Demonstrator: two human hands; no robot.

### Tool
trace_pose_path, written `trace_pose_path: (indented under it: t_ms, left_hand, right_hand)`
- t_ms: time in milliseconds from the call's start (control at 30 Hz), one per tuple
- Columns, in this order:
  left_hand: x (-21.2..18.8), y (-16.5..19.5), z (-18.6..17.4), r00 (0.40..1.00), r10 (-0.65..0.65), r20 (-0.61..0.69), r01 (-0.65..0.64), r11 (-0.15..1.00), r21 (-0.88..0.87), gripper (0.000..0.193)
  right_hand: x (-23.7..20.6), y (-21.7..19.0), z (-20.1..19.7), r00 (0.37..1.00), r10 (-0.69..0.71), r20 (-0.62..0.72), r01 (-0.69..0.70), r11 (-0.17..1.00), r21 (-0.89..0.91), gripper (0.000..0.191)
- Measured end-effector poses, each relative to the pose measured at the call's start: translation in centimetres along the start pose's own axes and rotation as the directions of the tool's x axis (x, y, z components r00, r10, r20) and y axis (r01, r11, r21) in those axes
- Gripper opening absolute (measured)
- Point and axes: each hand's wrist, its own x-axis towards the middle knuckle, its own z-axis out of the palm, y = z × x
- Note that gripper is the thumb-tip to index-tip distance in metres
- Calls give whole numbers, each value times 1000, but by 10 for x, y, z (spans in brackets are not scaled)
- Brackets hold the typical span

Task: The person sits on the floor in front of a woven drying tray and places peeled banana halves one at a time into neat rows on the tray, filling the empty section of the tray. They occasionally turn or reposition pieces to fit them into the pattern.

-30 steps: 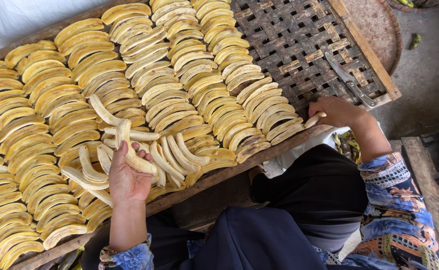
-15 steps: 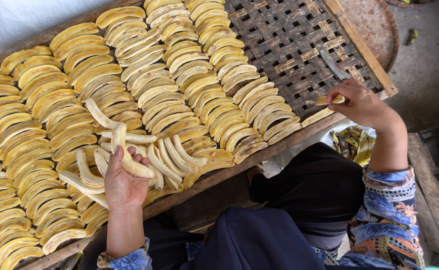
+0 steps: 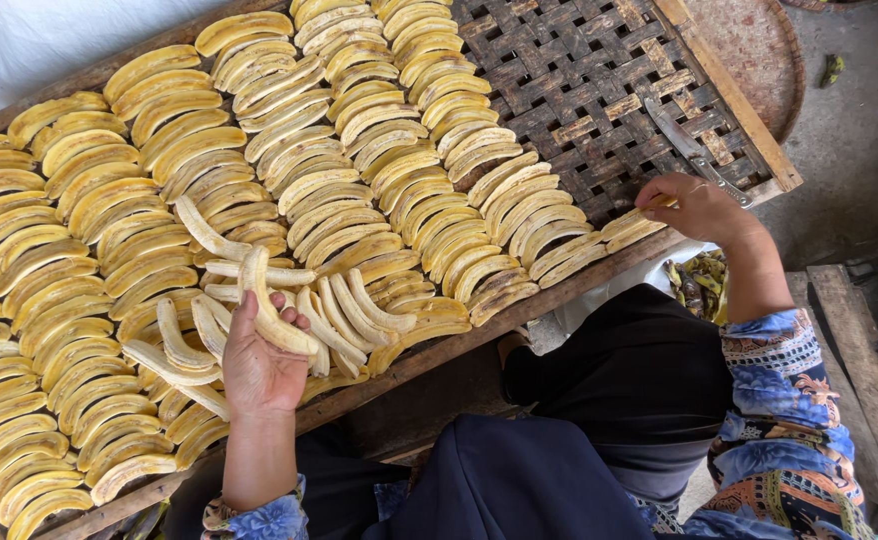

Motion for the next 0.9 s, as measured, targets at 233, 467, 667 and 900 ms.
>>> trace_pose_path:
  t_ms: [233,467,667,900]
  left_hand:
    - [-10,-26,11,996,-84,31,75,971,227,44]
    - [-19,-74,9,883,-294,366,180,932,314,35]
    - [-24,-101,8,866,-295,404,58,861,506,39]
    - [-24,-95,12,880,-391,271,226,845,485,43]
  right_hand:
    - [-1,-29,4,915,-365,-173,224,816,-533,23]
    - [-24,-173,59,848,-511,144,422,813,400,32]
    - [-43,-268,107,710,-597,374,262,717,646,52]
    - [-40,-288,103,690,-641,335,463,747,477,40]
